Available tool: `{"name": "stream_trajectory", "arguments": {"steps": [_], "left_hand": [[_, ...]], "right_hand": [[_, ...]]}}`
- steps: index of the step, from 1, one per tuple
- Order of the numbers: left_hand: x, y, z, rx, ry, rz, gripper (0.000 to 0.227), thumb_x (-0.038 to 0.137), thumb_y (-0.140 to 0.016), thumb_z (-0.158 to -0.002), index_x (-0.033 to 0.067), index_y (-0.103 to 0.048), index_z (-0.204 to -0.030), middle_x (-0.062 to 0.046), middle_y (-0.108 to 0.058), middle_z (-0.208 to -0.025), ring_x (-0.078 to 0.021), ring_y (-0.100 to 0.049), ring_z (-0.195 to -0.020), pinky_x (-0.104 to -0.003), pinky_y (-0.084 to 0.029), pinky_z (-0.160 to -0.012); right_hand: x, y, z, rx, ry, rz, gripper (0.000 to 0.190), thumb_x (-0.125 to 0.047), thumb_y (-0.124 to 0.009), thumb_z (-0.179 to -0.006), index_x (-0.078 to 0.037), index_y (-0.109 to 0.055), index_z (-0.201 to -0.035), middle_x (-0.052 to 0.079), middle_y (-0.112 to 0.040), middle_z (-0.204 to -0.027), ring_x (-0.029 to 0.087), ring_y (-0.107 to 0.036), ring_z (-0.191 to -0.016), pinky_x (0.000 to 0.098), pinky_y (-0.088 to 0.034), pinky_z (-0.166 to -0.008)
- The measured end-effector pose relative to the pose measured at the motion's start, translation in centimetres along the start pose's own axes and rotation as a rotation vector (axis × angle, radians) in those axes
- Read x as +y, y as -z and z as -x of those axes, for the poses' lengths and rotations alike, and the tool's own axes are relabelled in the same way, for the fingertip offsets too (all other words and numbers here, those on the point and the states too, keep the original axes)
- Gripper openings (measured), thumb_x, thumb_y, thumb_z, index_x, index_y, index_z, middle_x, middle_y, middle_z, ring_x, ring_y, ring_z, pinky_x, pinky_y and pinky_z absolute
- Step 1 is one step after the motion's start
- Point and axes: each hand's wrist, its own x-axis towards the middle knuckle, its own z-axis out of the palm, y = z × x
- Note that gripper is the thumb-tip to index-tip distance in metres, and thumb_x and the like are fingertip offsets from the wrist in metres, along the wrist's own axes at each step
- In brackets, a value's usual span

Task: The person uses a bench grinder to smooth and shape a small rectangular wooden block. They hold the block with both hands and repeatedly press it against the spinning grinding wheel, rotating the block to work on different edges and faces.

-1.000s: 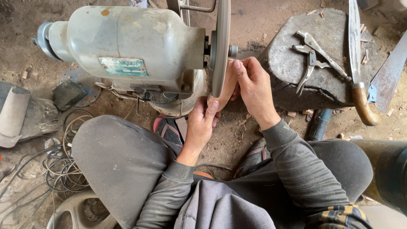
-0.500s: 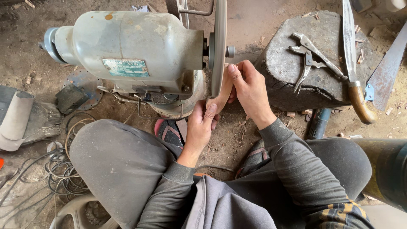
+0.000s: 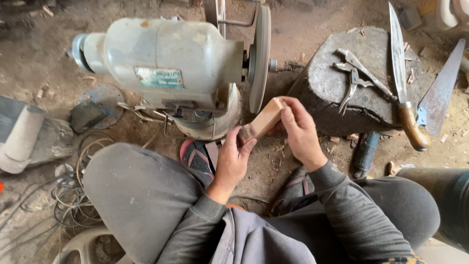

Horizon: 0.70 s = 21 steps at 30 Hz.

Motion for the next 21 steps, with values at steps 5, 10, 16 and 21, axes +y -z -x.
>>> {"name": "stream_trajectory", "arguments": {"steps": [5, 10, 16, 21], "left_hand": [[-0.1, -0.8, -0.9, -0.006, -0.033, -0.044, 0.057, 0.053, -0.045, -0.107, 0.0013, -0.048, -0.132, -0.013, -0.071, -0.096, -0.0221, -0.074, -0.081, -0.035, -0.059, -0.069], [0.5, -1.2, -2.6, 0.01, -0.063, -0.005, 0.052, 0.05, -0.045, -0.11, 0.0028, -0.05, -0.13, -0.011, -0.072, -0.096, -0.0205, -0.072, -0.079, -0.035, -0.056, -0.069], [0.7, -1.4, -3.5, -0.016, 0.1, 0.169, 0.05, 0.047, -0.048, -0.107, 0.0024, -0.053, -0.128, -0.004, -0.063, -0.074, -0.013, -0.061, -0.06, -0.029, -0.048, -0.055], [0.8, -1.5, -3.9, -0.023, 0.198, 0.2, 0.047, 0.046, -0.05, -0.105, 0.0033, -0.055, -0.124, -0.001, -0.063, -0.073, -0.0089, -0.059, -0.058, -0.026, -0.045, -0.052]], "right_hand": [[-0.5, 0.7, 0.0, 0.047, 0.066, -0.003, 0.041, -0.027, -0.049, -0.113, -0.003, -0.048, -0.146, 0.005, -0.062, -0.116, 0.011, -0.064, -0.1, 0.0274, -0.058, -0.082], [-1.4, 0.9, -1.4, 0.076, 0.084, 0.042, 0.041, -0.027, -0.052, -0.112, -0.002, -0.051, -0.145, 0.005, -0.063, -0.122, 0.009, -0.063, -0.103, 0.0259, -0.058, -0.083], [-0.9, 0.5, -3.2, 0.082, 0.075, 0.085, 0.038, -0.026, -0.054, -0.112, 0.0, -0.052, -0.139, 0.003, -0.063, -0.114, 0.008, -0.063, -0.096, 0.024, -0.058, -0.075], [-0.7, 0.3, -4.0, 0.086, 0.054, 0.084, 0.035, -0.024, -0.054, -0.112, 0.002, -0.053, -0.135, 0.003, -0.063, -0.1, 0.007, -0.064, -0.078, 0.0226, -0.058, -0.064]]}}
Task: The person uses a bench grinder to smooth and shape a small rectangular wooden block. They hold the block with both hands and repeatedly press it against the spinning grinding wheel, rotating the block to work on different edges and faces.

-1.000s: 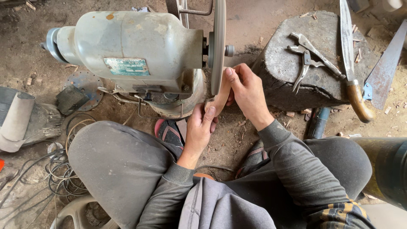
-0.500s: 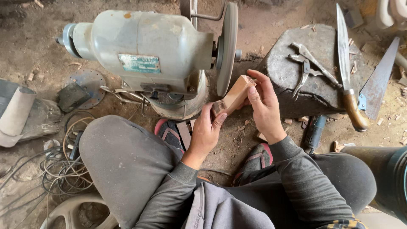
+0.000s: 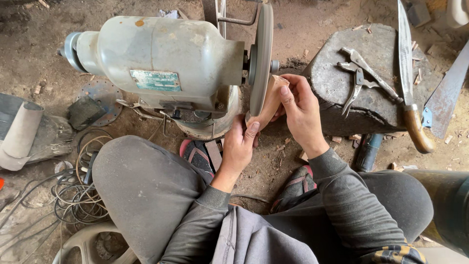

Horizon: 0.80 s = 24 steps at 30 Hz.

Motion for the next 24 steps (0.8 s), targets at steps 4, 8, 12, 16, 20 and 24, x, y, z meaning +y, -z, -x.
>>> {"name": "stream_trajectory", "arguments": {"steps": [4, 8, 12, 16, 20, 24], "left_hand": [[-0.3, 0.0, 0.0, 0.012, 0.013, 0.04, 0.047, 0.046, -0.051, -0.106, 0.0028, -0.055, -0.123, -0.001, -0.063, -0.073, -0.0083, -0.058, -0.059, -0.025, -0.045, -0.052], [-0.6, 0.0, -0.1, 0.028, 0.048, 0.11, 0.046, 0.046, -0.052, -0.105, 0.0023, -0.056, -0.119, -0.002, -0.063, -0.075, -0.0074, -0.057, -0.058, -0.024, -0.044, -0.049], [-0.9, 0.0, 0.1, 0.031, 0.087, 0.126, 0.044, 0.046, -0.052, -0.105, 0.0027, -0.057, -0.115, -0.001, -0.063, -0.074, -0.0057, -0.055, -0.056, -0.022, -0.041, -0.044], [-1.0, 0.1, 0.3, -0.012, 0.111, 0.16, 0.044, 0.047, -0.048, -0.106, 0.0045, -0.054, -0.116, 0.001, -0.061, -0.075, -0.0042, -0.054, -0.056, -0.021, -0.041, -0.043], [-1.0, 0.2, 0.7, -0.016, 0.13, 0.207, 0.045, 0.048, -0.049, -0.105, 0.0049, -0.054, -0.119, 0.001, -0.06, -0.074, -0.0042, -0.051, -0.054, -0.021, -0.039, -0.042], [-1.0, 0.1, 0.8, -0.025, 0.126, 0.216, 0.048, 0.049, -0.046, -0.105, 0.0043, -0.054, -0.12, 0.001, -0.06, -0.074, -0.0041, -0.051, -0.053, -0.021, -0.039, -0.041]], "right_hand": [[-0.1, -0.3, -0.3, -0.005, -0.024, -0.039, 0.036, -0.025, -0.054, -0.111, 0.003, -0.052, -0.133, 0.003, -0.063, -0.098, 0.006, -0.064, -0.075, 0.0227, -0.058, -0.061], [-0.5, -0.8, -0.5, 0.002, -0.028, -0.017, 0.035, -0.024, -0.055, -0.11, 0.003, -0.052, -0.132, 0.004, -0.063, -0.099, 0.006, -0.065, -0.074, 0.0224, -0.059, -0.059], [-1.0, -1.0, -0.6, -0.008, -0.009, 0.023, 0.034, -0.022, -0.056, -0.11, 0.004, -0.053, -0.131, 0.005, -0.064, -0.102, 0.007, -0.066, -0.076, 0.0224, -0.059, -0.057], [-1.4, -1.2, -0.8, -0.015, -0.03, 0.06, 0.033, -0.022, -0.056, -0.108, 0.003, -0.053, -0.129, 0.006, -0.065, -0.102, 0.007, -0.067, -0.071, 0.0225, -0.059, -0.053], [-1.5, -1.4, -0.8, -0.013, 0.0, 0.133, 0.034, -0.02, -0.057, -0.106, 0.002, -0.049, -0.131, 0.006, -0.068, -0.099, 0.007, -0.067, -0.067, 0.022, -0.057, -0.049], [-1.5, -1.5, -0.5, -0.017, 0.045, 0.145, 0.027, -0.018, -0.058, -0.11, 0.001, -0.049, -0.128, 0.007, -0.069, -0.097, 0.007, -0.064, -0.067, 0.023, -0.054, -0.049]]}}
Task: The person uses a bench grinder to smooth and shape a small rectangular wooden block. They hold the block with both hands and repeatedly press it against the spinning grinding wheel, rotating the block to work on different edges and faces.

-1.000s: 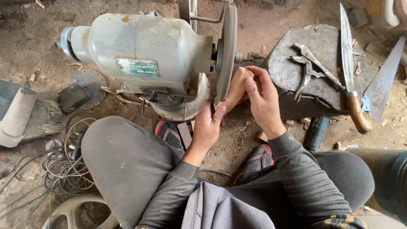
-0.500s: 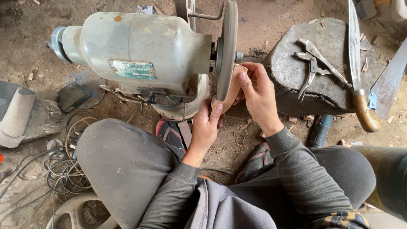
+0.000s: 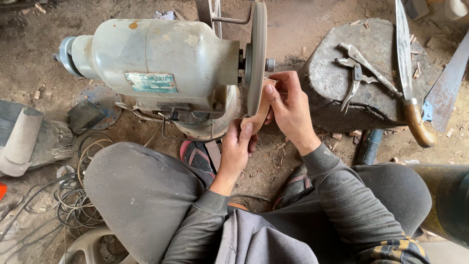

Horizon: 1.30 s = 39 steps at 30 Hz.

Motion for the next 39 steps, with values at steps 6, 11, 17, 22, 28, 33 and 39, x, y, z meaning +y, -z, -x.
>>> {"name": "stream_trajectory", "arguments": {"steps": [6, 11, 17, 22, 28, 33, 39], "left_hand": [[-0.5, 0.1, 0.8, 0.019, 0.027, 0.005, 0.052, 0.052, -0.048, -0.104, 0.0017, -0.055, -0.117, 0.0, -0.06, -0.075, -0.0042, -0.052, -0.056, -0.022, -0.039, -0.043], [-1.2, 0.1, 1.5, 0.002, 0.023, 0.096, 0.051, 0.051, -0.051, -0.104, 0.0017, -0.055, -0.118, -0.001, -0.06, -0.079, -0.0049, -0.051, -0.057, -0.022, -0.039, -0.044], [-2.0, 0.5, 2.6, -0.011, 0.043, 0.131, 0.049, 0.049, -0.051, -0.105, 0.0023, -0.055, -0.116, -0.001, -0.06, -0.079, -0.0051, -0.051, -0.057, -0.022, -0.04, -0.044], [-2.4, 0.6, 4.5, -0.029, 0.075, 0.147, 0.048, 0.049, -0.05, -0.104, 0.0043, -0.054, -0.119, -0.001, -0.06, -0.079, -0.0055, -0.052, -0.058, -0.022, -0.04, -0.045], [-0.5, 0.9, 6.9, -0.057, 0.075, 0.037, 0.049, 0.051, -0.05, -0.102, 0.0069, -0.056, -0.123, 0.0, -0.061, -0.079, -0.0053, -0.054, -0.059, -0.021, -0.042, -0.047], [-0.2, -0.2, 5.6, -0.195, 0.131, 0.279, 0.052, 0.052, -0.055, -0.102, 0.0039, -0.055, -0.122, -0.001, -0.061, -0.082, -0.0069, -0.057, -0.062, -0.022, -0.044, -0.049], [1.1, -2.8, 3.2, -0.193, 0.007, 0.038, 0.063, 0.053, -0.066, -0.093, 0.0004, -0.05, -0.124, -0.002, -0.057, -0.081, -0.0073, -0.053, -0.058, -0.024, -0.044, -0.045]], "right_hand": [[0.0, -0.2, 0.5, -0.038, -0.01, 0.034, 0.023, -0.015, -0.057, -0.109, 0.001, -0.049, -0.123, 0.007, -0.069, -0.091, 0.007, -0.063, -0.059, 0.0233, -0.051, -0.046], [-0.4, -0.4, 1.1, -0.042, -0.045, 0.04, 0.02, -0.012, -0.057, -0.107, 0.001, -0.051, -0.12, 0.007, -0.068, -0.089, 0.007, -0.062, -0.057, 0.024, -0.049, -0.044], [-0.9, -0.7, 2.1, -0.061, -0.044, 0.078, 0.019, -0.013, -0.057, -0.107, 0.002, -0.053, -0.119, 0.008, -0.067, -0.087, 0.007, -0.061, -0.055, 0.0252, -0.049, -0.044], [-0.5, -0.5, 3.9, -0.101, -0.071, 0.138, 0.022, -0.016, -0.056, -0.107, 0.001, -0.052, -0.121, 0.009, -0.068, -0.088, 0.01, -0.063, -0.058, 0.0262, -0.051, -0.047], [-0.3, 0.3, 7.4, -0.021, -0.041, -0.111, 0.034, -0.018, -0.055, -0.106, 0.0, -0.047, -0.134, 0.005, -0.064, -0.104, 0.011, -0.066, -0.085, 0.0262, -0.058, -0.067], [1.8, 2.0, 7.1, -0.019, -0.228, -0.347, 0.032, -0.029, -0.054, -0.111, 0.001, -0.06, -0.12, 0.001, -0.062, -0.087, 0.007, -0.057, -0.073, 0.0225, -0.049, -0.064], [2.7, 2.4, 4.1, 0.074, -0.292, -0.347, 0.031, -0.029, -0.058, -0.111, 0.001, -0.061, -0.117, 0.001, -0.059, -0.087, 0.007, -0.049, -0.069, 0.0243, -0.04, -0.06]]}}
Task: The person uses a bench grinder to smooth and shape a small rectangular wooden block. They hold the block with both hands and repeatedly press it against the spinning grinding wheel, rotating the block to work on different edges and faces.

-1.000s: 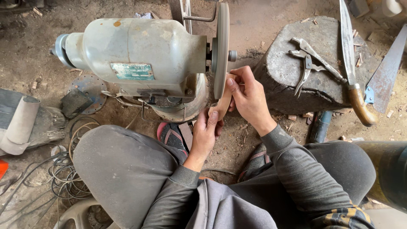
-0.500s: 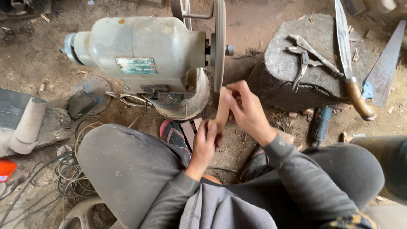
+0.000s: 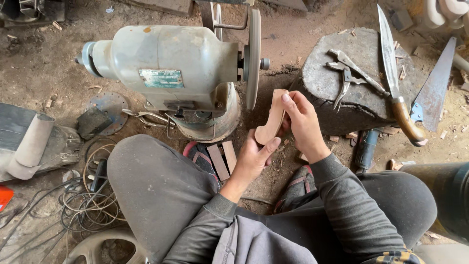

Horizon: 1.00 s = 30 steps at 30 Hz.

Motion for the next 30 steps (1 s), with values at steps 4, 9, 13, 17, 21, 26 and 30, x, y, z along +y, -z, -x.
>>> {"name": "stream_trajectory", "arguments": {"steps": [4, 9, 13, 17, 21, 26, 30], "left_hand": [[0.0, -0.3, -1.1, 0.07, -0.093, -0.198, 0.063, 0.055, -0.058, -0.102, -0.0013, -0.058, -0.13, -0.009, -0.066, -0.094, -0.0149, -0.062, -0.075, -0.028, -0.051, -0.063], [0.2, -0.6, -2.9, 0.167, -0.223, -0.394, 0.063, 0.053, -0.054, -0.106, -0.0051, -0.058, -0.129, -0.021, -0.075, -0.106, -0.0292, -0.077, -0.101, -0.04, -0.061, -0.086], [0.6, -0.4, -4.1, 0.142, -0.089, -0.42, 0.064, 0.055, -0.046, -0.102, -0.0017, -0.056, -0.129, -0.019, -0.075, -0.1, -0.0271, -0.079, -0.092, -0.037, -0.065, -0.082], [0.8, -0.3, -4.6, 0.163, -0.244, -0.39, 0.062, 0.054, -0.044, -0.109, -0.0026, -0.057, -0.13, -0.021, -0.074, -0.107, -0.0295, -0.077, -0.099, -0.039, -0.063, -0.087], [0.8, -0.1, -4.8, 0.162, -0.139, -0.42, 0.057, 0.051, -0.045, -0.105, -0.0004, -0.063, -0.121, -0.017, -0.076, -0.096, -0.0251, -0.079, -0.087, -0.036, -0.065, -0.078], [1.5, 0.0, -4.7, 0.205, -0.142, -0.407, 0.054, 0.048, -0.05, -0.105, -0.0024, -0.066, -0.118, -0.017, -0.073, -0.083, -0.0247, -0.073, -0.073, -0.038, -0.058, -0.067], [1.8, 0.1, -4.8, 0.213, -0.15, -0.384, 0.053, 0.047, -0.051, -0.105, -0.0023, -0.067, -0.113, -0.015, -0.072, -0.078, -0.0236, -0.072, -0.068, -0.038, -0.057, -0.064]], "right_hand": [[0.4, -0.7, -1.5, -0.013, 0.168, 0.124, 0.034, -0.03, -0.052, -0.112, 0.0, -0.059, -0.128, 0.002, -0.064, -0.109, 0.005, -0.057, -0.097, 0.0224, -0.05, -0.083], [1.1, -1.9, -3.9, -0.019, 0.375, 0.17, 0.037, -0.031, -0.047, -0.115, -0.001, -0.056, -0.133, 0.004, -0.063, -0.118, 0.008, -0.057, -0.109, 0.0239, -0.049, -0.095], [1.6, -2.4, -5.3, 0.012, 0.287, 0.094, 0.034, -0.032, -0.046, -0.114, -0.002, -0.056, -0.126, 0.004, -0.063, -0.11, 0.008, -0.059, -0.1, 0.0251, -0.053, -0.088], [2.0, -2.8, -6.0, 0.054, 0.262, 0.13, 0.033, -0.031, -0.048, -0.114, -0.001, -0.056, -0.125, 0.006, -0.062, -0.109, 0.01, -0.058, -0.1, 0.0268, -0.052, -0.089], [2.0, -2.8, -6.4, 0.072, 0.3, 0.184, 0.034, -0.03, -0.049, -0.114, 0.0, -0.052, -0.131, 0.009, -0.061, -0.121, 0.014, -0.057, -0.113, 0.0305, -0.05, -0.1], [1.8, -3.2, -6.4, 0.086, 0.295, 0.225, 0.035, -0.03, -0.05, -0.113, 0.0, -0.05, -0.132, 0.011, -0.061, -0.125, 0.017, -0.057, -0.116, 0.0323, -0.049, -0.102], [1.7, -3.3, -6.5, 0.1, 0.286, 0.245, 0.035, -0.029, -0.05, -0.112, 0.001, -0.05, -0.131, 0.011, -0.062, -0.123, 0.016, -0.059, -0.114, 0.0319, -0.051, -0.099]]}}
